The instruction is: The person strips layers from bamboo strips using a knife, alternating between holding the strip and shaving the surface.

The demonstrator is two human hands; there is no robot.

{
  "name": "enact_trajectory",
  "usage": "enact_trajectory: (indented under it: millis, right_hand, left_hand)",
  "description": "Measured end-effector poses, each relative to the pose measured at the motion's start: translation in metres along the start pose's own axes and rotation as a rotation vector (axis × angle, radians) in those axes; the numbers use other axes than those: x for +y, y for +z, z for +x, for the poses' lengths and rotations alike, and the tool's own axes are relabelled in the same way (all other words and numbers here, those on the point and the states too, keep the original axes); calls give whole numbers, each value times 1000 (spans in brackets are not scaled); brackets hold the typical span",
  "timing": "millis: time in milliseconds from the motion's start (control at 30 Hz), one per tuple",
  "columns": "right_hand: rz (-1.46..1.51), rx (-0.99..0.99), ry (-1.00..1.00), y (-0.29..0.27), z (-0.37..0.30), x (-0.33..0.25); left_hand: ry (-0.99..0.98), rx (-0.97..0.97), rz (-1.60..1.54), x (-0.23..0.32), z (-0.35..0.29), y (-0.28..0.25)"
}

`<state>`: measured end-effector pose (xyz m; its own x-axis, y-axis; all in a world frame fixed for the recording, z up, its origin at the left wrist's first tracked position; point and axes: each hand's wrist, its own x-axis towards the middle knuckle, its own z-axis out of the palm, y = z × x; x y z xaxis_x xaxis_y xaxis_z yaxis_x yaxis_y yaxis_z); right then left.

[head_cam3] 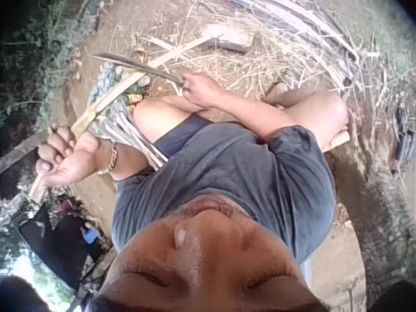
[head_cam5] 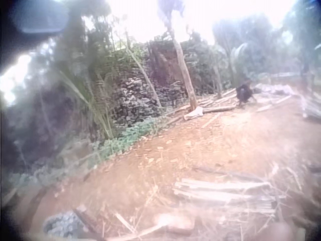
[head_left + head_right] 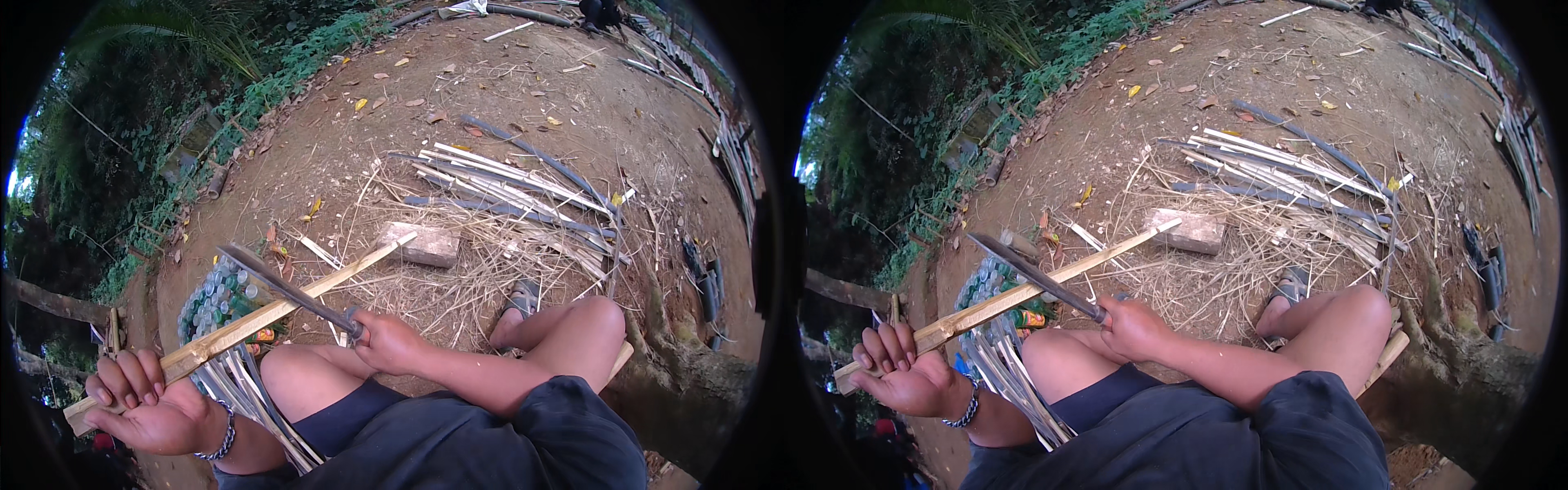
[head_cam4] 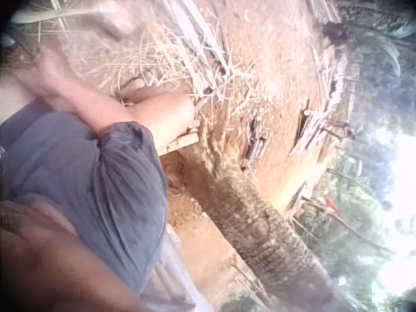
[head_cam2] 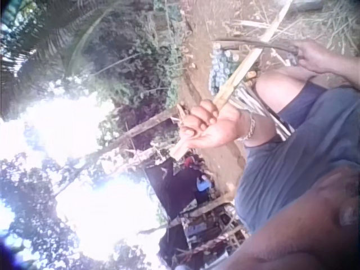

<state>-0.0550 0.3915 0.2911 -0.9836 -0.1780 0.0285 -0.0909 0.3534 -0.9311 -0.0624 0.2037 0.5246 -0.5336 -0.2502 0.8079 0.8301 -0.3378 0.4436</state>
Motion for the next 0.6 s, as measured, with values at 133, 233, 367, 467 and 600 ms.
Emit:
enact_trajectory:
  millis: [133, 233, 367, 467, 600]
  right_hand:
    - [-133, 177, 325, -17, 14, 138]
    - [-102, 218, 386, -28, 33, 134]
    - [-77, -2, 88, -13, 26, 29]
    - [-72, 113, 221, -13, 38, 107]
    - [-65, 179, 547, -31, 51, 157]
  left_hand:
    - [-27, -29, -9, -8, 4, 3]
    - [-17, 7, 9, -8, 10, -4]
    - [-40, -47, 15, -8, 16, -6]
    - [-62, -70, 1, -13, 21, -3]
    - [-79, -139, -43, -8, 24, -10]
